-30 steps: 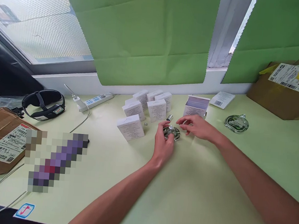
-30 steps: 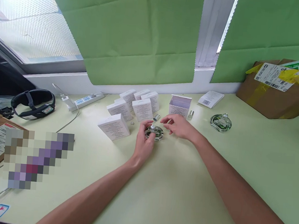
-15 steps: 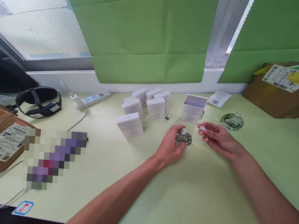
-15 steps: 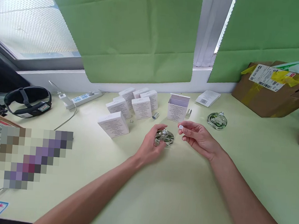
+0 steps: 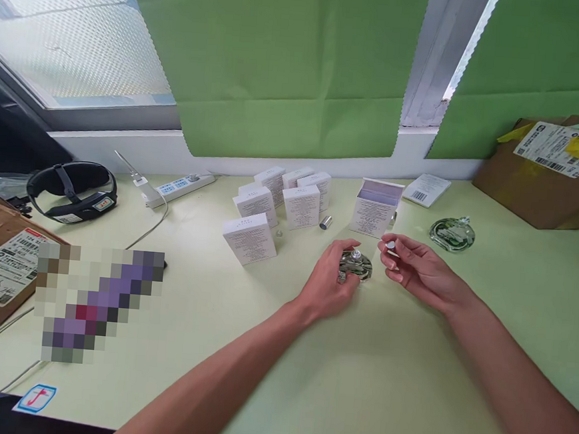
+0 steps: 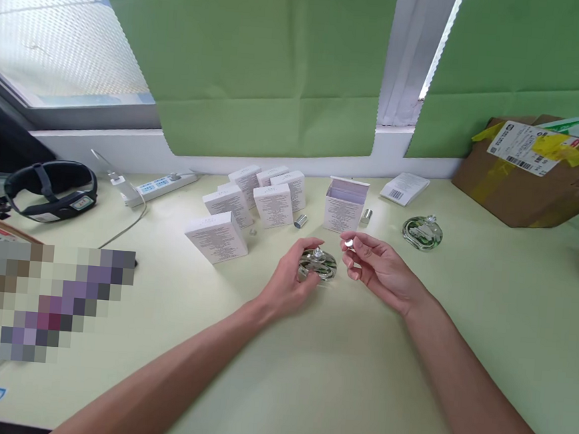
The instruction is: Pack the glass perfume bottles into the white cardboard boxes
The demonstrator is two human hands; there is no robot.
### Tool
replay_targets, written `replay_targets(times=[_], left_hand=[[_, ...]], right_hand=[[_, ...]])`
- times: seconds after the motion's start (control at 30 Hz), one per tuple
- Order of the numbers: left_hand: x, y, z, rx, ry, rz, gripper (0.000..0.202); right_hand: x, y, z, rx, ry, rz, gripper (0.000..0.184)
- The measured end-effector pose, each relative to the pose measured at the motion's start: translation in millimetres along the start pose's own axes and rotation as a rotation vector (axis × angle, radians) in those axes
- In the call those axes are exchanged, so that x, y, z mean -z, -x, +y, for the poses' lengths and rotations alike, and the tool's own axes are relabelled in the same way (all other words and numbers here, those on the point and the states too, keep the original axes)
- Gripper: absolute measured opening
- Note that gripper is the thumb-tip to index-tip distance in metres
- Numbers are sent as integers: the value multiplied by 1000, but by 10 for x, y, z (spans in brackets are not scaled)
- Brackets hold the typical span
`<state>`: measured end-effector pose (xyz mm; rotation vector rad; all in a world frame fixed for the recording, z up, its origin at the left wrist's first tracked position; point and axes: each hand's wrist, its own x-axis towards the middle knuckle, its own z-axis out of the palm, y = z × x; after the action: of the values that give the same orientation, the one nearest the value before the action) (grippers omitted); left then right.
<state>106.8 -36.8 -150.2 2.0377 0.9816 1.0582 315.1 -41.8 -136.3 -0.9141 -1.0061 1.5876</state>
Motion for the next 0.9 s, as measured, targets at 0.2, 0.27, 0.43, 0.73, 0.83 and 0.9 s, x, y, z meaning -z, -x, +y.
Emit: replay_targets(times=[0.2,0.27,0.43,0.73,0.83,0.9], left_hand=[[-7,24,46,-168,-70,222,41],[-14,38,70,-259,-126,306,38],[-25,64,101,-456,-210,335,31],[-26,82,149,-457,-231,357,20],[-11,77,147,-464,-237,361,19],[17,59,137,-446,-228,369,19]], right_hand=[[-80,47,-64,-17,15,-32,18],[-120,86,-99,-20,45,-73,16],[-227,170,-152,-40,130,-160,20],[-326,171,-115,-39,188,-133,26],[-359,186,-128,-18,229,-125,24],[-370,192,-145,1,276,-117,25]])
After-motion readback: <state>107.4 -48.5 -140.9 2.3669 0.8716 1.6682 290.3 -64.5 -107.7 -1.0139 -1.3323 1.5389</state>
